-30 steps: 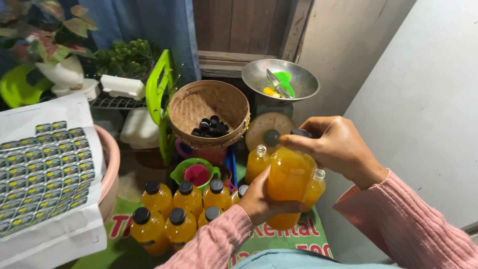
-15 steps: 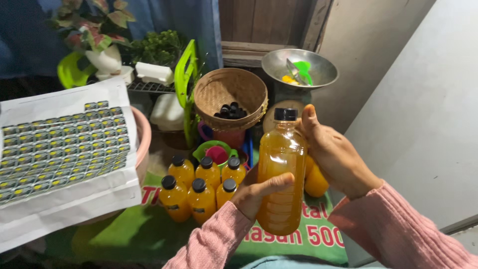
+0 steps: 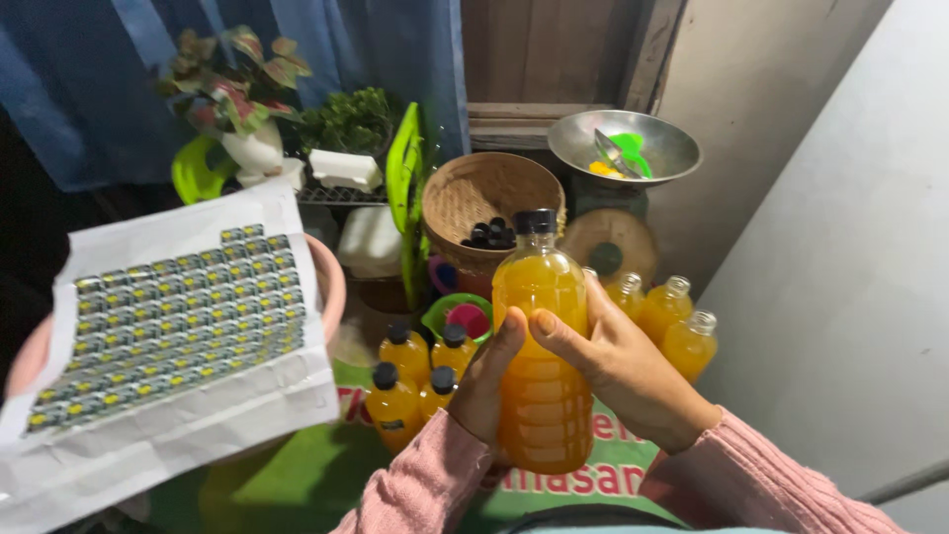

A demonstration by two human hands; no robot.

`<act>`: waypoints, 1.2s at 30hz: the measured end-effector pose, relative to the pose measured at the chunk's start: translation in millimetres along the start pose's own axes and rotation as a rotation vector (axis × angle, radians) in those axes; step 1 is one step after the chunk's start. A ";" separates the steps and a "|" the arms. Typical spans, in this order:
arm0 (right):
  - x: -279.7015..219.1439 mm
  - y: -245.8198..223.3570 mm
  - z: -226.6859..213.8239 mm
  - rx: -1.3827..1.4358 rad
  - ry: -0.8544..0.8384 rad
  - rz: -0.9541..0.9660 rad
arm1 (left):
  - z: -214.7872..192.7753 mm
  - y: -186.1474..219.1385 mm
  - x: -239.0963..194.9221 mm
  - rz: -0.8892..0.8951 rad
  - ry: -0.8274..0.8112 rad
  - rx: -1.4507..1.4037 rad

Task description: The person applies printed labels to plastic bottles filled with orange liquid, then secures black caps on each bottle. The person handles the bottles one at a time, peels labels from a sheet, and places them on the bottles before capping them.

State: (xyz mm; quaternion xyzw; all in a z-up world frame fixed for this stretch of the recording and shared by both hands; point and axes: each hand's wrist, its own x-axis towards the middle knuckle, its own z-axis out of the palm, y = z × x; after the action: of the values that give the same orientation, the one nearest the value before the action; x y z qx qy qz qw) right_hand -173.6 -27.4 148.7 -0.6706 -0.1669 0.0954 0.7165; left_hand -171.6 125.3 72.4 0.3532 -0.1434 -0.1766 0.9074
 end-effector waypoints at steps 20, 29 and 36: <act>83.5 28.0 154.4 0.134 0.206 -0.095 | -99.2 135.5 -46.2 0.071 0.237 0.766; 40.2 12.2 83.9 -0.202 0.505 -0.106 | -103.0 51.9 12.9 0.100 -0.094 0.623; 10.3 2.3 -12.2 -0.303 0.625 -0.048 | -62.0 4.7 43.5 0.016 0.004 0.665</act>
State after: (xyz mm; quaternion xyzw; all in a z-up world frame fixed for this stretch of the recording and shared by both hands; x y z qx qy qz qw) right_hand -159.4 -34.9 147.0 -0.7620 0.0327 -0.1574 0.6273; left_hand -107.7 146.9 37.6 0.6293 -0.1944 -0.1122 0.7440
